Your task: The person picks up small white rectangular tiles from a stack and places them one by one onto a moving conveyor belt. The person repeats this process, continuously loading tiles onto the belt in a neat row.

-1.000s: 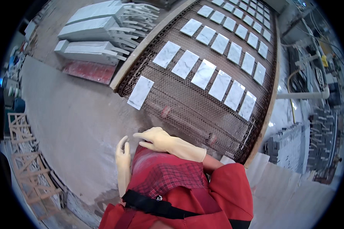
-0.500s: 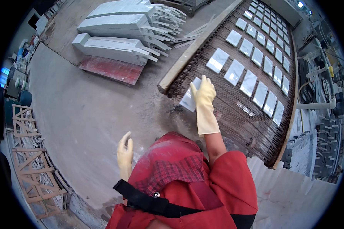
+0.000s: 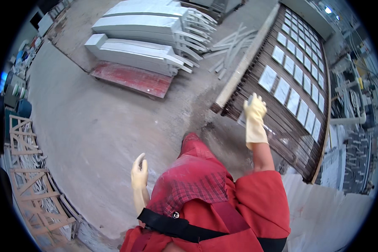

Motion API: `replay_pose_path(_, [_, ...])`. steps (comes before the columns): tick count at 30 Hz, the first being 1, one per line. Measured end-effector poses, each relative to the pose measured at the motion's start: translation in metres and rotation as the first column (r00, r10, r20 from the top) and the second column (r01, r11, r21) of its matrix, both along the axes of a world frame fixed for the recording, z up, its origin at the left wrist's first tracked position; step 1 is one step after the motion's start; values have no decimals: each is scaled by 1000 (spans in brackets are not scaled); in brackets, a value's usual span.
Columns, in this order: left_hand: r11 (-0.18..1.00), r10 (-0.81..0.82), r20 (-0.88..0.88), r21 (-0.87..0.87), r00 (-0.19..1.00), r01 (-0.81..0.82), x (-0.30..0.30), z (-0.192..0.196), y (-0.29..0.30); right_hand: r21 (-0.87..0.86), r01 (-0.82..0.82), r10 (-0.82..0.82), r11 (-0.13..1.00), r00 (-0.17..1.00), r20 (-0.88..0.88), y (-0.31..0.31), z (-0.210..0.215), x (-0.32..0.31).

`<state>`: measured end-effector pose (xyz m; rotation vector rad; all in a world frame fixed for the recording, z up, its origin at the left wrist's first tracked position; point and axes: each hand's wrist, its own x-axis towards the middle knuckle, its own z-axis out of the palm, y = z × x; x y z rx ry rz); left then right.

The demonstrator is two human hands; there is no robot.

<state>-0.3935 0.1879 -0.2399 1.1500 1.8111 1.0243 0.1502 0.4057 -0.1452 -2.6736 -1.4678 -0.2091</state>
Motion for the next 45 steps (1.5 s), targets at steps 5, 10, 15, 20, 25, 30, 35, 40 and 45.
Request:
replay_pose_path(5, [993,-101,-109,45,989,106,-44,2,62,-69,63,-63,996,998,4,5,-1,1])
replay_pose_path(10, [988,-156,-187,-16,970,155,-118,-12,122,-96,143,-142,985,990,17,19,9,-7])
replay_pose_path(15, [972,-225,-233,-122,946,201,-207,-11,174,-133,257,-256,957,966,24,38,30,-8])
replay_pose_path(20, [981,-107,-207,-178,973,70,-283,-9,221,162,128,-161,978,965,206,106,78,-46])
replay_pose_path(25, [972,-31,-163,-235,986,-8,-341,-1,274,343,-219,168,913,971,170,196,88,-141])
replay_pose_path(30, [971,-156,-211,-210,965,111,-407,-11,345,287,-499,464,818,866,184,244,57,-300])
replay_pose_path(35, [969,-247,-301,-108,921,224,-500,-23,432,-38,-304,293,952,939,-179,223,-17,-422])
replay_pose_path(40, [940,-342,-349,-126,872,318,-578,-6,523,-443,-219,-30,869,872,-489,180,-66,-527])
replay_pose_path(45, [829,-554,-439,-375,708,416,-625,5,599,-611,-218,-292,761,726,-622,180,-62,-599])
